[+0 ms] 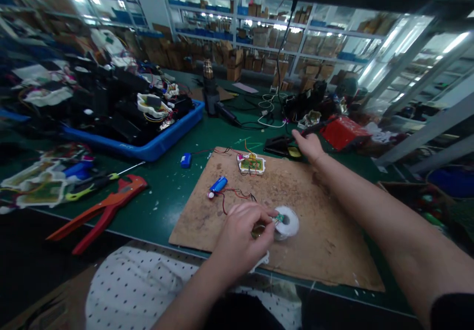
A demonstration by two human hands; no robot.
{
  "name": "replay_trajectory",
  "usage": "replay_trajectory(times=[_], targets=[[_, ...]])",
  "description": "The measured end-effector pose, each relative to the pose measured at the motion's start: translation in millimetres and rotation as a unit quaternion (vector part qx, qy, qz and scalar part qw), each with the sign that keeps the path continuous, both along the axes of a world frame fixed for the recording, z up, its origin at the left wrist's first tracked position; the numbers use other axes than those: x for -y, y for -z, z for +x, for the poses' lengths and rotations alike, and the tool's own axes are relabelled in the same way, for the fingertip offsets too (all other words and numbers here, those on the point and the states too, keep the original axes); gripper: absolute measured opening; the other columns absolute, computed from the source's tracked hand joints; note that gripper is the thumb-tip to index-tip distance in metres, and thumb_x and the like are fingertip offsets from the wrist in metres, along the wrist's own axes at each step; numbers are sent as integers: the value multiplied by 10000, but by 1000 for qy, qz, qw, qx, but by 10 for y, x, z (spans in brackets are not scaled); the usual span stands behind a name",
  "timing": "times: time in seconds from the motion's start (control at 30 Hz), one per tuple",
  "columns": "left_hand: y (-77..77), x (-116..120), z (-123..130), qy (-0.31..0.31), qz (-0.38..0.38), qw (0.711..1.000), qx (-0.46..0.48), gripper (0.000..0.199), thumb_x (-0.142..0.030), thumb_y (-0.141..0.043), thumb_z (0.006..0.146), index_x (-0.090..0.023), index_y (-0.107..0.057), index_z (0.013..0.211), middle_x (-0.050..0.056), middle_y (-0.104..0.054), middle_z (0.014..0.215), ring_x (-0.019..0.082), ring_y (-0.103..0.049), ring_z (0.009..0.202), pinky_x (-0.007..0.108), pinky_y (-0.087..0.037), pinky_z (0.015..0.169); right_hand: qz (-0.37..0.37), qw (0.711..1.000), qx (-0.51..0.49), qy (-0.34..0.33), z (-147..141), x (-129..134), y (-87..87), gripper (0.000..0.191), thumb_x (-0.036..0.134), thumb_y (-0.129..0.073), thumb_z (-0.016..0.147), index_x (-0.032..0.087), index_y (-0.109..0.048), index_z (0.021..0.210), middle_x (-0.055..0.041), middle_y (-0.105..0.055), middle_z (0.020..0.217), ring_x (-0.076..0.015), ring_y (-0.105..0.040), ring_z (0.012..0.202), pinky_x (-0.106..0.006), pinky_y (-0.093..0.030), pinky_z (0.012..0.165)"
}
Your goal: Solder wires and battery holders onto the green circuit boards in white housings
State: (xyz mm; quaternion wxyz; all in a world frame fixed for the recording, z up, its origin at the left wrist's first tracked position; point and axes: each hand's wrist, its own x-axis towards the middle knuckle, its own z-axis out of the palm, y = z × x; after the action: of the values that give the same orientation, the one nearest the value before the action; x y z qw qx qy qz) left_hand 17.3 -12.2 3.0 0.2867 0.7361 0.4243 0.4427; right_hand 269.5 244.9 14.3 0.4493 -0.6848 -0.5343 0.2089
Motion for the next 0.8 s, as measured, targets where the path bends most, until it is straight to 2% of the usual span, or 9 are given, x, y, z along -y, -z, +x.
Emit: replay_trajectory(times=[0.07, 0.13, 0.27, 0.4, 0.5, 0.57, 0.67, 0.73, 0.8], targets=[[-4, 6, 1, 1, 0, 1000, -3, 100, -144, -647, 875, -227, -655, 820, 49, -802, 1003, 250, -725, 997, 461, -568, 898, -32, 999, 1, -18, -129, 46, 87, 339, 431, -631, 976, 151, -652, 1167, -66, -684, 1129, -184, -680, 966, -383, -597, 845], [-9, 15, -1, 2, 8, 1000, -10, 100, -171, -632, 896, -229, -662, 820, 57, -799, 1005, 252, -728, 990, 451, -584, 886, -47, 998, 4, -33, -193, 179, 156, 344, 434, -617, 985, 159, -647, 1190, -72, -681, 1151, -183, -680, 972, -380, -602, 844], [0, 21, -19, -5, 40, 998, -43, 115, -236, -611, 939, -233, -676, 844, 77, -792, 1039, 264, -728, 1008, 445, -589, 896, -48, 996, 44, -53, -2, 745, 169, 344, 436, -614, 986, 180, -642, 1214, -79, -685, 1150, -169, -677, 943, -368, -609, 820], [49, 38, -43, -12, 76, 995, -67, 85, -289, -623, 952, -246, -695, 948, 82, -780, 1092, 286, -710, 1063, 471, -563, 947, -33, 991, 123, -37, 679, 1618, -24, 299, 431, -648, 967, 168, -685, 1104, -54, -709, 1064, -163, -683, 933, -380, -594, 866], [126, 55, -52, -24, 96, 991, -88, 129, -335, -635, 956, -234, -696, 1011, 89, -763, 1128, 292, -692, 1089, 465, -542, 961, -46, 981, 181, 57, 1450, 2198, -252, 311, 436, -653, 963, 153, -691, 1086, -44, -708, 989, -164, -682, 904, -391, -585, 870], [194, 60, -54, -32, 104, 989, -104, 164, -362, -634, 965, -219, -691, 1022, 93, -755, 1126, 288, -686, 1084, 457, -525, 971, -78, 965, 215, 131, 1972, 2486, -390, 286, 411, -633, 977, 147, -682, 1074, -41, -702, 976, -157, -678, 876, -372, -586, 840], [296, 59, -61, -35, 98, 988, -111, 172, -372, -620, 980, -219, -691, 1012, 81, -756, 1108, 275, -681, 1080, 443, -503, 989, -143, 930, 265, 211, 2567, 2758, -510, 259, 396, -637, 976, 148, -677, 1039, -39, -695, 999, -161, -674, 892, -364, -589, 831], [355, 52, -75, -40, 85, 989, -112, 179, -379, -611, 989, -231, -701, 1029, 66, -760, 1115, 264, -682, 1084, 427, -501, 993, -179, 913, 292, 220, 2782, 2810, -511, 257, 396, -645, 971, 153, -680, 1048, -44, -697, 1036, -169, -676, 924, -373, -590, 850], [401, 42, -99, -48, 81, 988, -126, 197, -405, -620, 984, -246, -716, 1050, 45, -769, 1097, 249, -697, 1050, 398, -517, 959, -201, 907, 313, 200, 2865, 2748, -452, 276, 408, -637, 976, 160, -681, 1088, -53, -698, 1086, -180, -679, 964, -386, -590, 876]])
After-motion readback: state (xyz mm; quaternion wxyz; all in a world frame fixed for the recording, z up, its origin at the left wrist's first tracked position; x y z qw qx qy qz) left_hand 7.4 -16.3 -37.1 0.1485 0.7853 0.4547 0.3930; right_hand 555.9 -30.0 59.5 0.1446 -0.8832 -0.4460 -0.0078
